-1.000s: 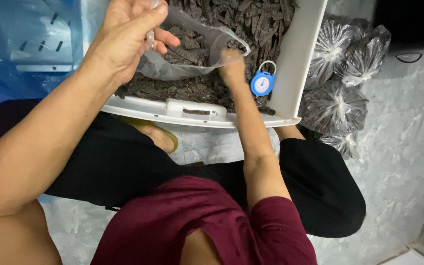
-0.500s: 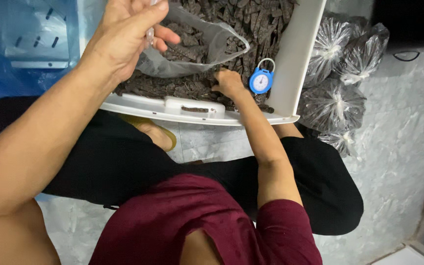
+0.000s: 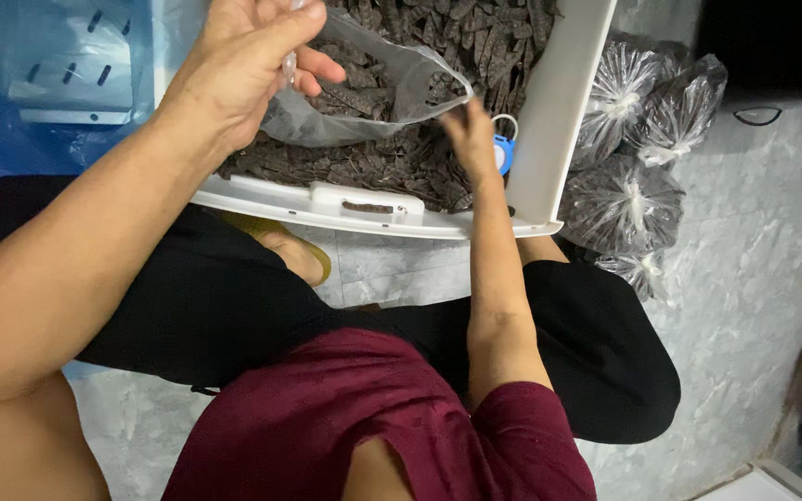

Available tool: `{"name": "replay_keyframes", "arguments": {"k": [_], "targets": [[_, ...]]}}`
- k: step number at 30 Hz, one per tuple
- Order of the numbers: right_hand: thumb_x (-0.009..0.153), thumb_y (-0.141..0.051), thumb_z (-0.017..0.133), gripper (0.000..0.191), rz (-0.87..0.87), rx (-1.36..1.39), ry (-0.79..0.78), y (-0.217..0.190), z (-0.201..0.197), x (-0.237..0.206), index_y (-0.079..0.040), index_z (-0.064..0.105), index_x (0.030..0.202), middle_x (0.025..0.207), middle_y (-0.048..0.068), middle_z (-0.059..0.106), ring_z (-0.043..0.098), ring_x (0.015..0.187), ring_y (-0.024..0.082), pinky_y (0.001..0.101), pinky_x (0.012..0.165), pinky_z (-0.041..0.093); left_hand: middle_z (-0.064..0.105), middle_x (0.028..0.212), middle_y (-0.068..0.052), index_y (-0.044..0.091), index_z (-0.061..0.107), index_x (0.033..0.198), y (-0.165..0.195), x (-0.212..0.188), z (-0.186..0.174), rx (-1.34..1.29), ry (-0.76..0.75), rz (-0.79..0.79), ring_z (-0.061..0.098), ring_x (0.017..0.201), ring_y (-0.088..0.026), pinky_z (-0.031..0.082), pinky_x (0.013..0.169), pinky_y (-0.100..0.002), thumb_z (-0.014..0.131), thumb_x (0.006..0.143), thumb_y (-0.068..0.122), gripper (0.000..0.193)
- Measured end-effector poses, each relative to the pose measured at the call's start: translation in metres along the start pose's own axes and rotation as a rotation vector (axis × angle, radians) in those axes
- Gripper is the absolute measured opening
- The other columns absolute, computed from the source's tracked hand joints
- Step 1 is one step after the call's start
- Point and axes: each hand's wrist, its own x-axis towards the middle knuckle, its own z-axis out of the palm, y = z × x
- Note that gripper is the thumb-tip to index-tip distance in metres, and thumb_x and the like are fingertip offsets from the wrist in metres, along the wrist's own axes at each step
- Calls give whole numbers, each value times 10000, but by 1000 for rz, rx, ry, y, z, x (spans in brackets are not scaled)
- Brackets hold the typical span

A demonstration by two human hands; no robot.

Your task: The person sits on the floor and packs dark dried items from a white bin into a clear plastic bag. They repeatedly scoop the items by hand and place them into the bag, then set the filled bag aside.

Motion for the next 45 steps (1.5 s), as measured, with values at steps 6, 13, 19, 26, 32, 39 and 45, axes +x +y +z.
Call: {"name": "replay_keyframes", "arguments": {"k": [6, 13, 19, 26, 32, 39, 45], "targets": [[820, -98, 777, 240, -93, -744, -420, -4, 32, -3, -94, 737, 1057, 1016, 175, 712, 687, 959, 380, 493, 809, 545, 640, 1150, -59, 29, 557, 1322, 2, -2, 1, 9, 2, -13, 759, 905, -204, 577, 679, -264, 665, 1111, 255, 328], [727, -112, 824, 227, -140, -595, 75, -4, 1, -1, -108, 758, 945, 920, 139, 703, 647, 921, 384, 467, 768, 535, 663, 1179, -66, 28, 541, 1302, -5, 1, -3, -14, 4, 3, 761, 900, -204, 574, 670, -260, 675, 1094, 240, 326], [937, -49, 771, 180, 192, 38, 244, 9, -19, -1, -18, 675, 1086, 955, 116, 751, 718, 864, 274, 385, 808, 570, 608, 1288, -139, 6, 435, 1426, -9, 6, -6, -30, 23, -7, 763, 892, -216, 583, 662, -266, 681, 1083, 223, 474], [971, -60, 695, 302, 241, 1119, 559, 17, -30, 4, -45, 517, 1213, 940, 181, 711, 705, 730, 233, 360, 689, 606, 566, 1350, -211, 84, 211, 1629, -4, 10, -4, -16, 56, -38, 757, 851, -214, 594, 635, -264, 677, 1054, 205, 750], [1072, -142, 638, 244, -188, 1227, 579, -36, -76, 0, -98, 549, 1295, 980, 82, 671, 655, 857, 184, 353, 835, 573, 546, 1406, -228, 92, 207, 1641, 0, 10, -4, -23, 50, -41, 784, 868, -241, 585, 636, -267, 658, 1067, 199, 738], [1113, -166, 613, 108, -351, 1195, 395, -108, -50, 21, -139, 598, 1216, 1018, 90, 704, 666, 884, 187, 340, 805, 577, 546, 1424, -246, 88, 184, 1642, 2, 9, -3, -1, 44, -41, 785, 864, -233, 603, 638, -265, 655, 1056, 224, 764], [1009, -92, 707, 158, -182, 604, 138, -140, 20, 40, -75, 646, 1153, 1075, 89, 780, 800, 948, 171, 344, 851, 662, 541, 1427, -256, 71, 173, 1640, 3, 10, -4, -36, 49, -52, 774, 848, -232, 594, 625, -263, 666, 1048, 221, 784]]}}
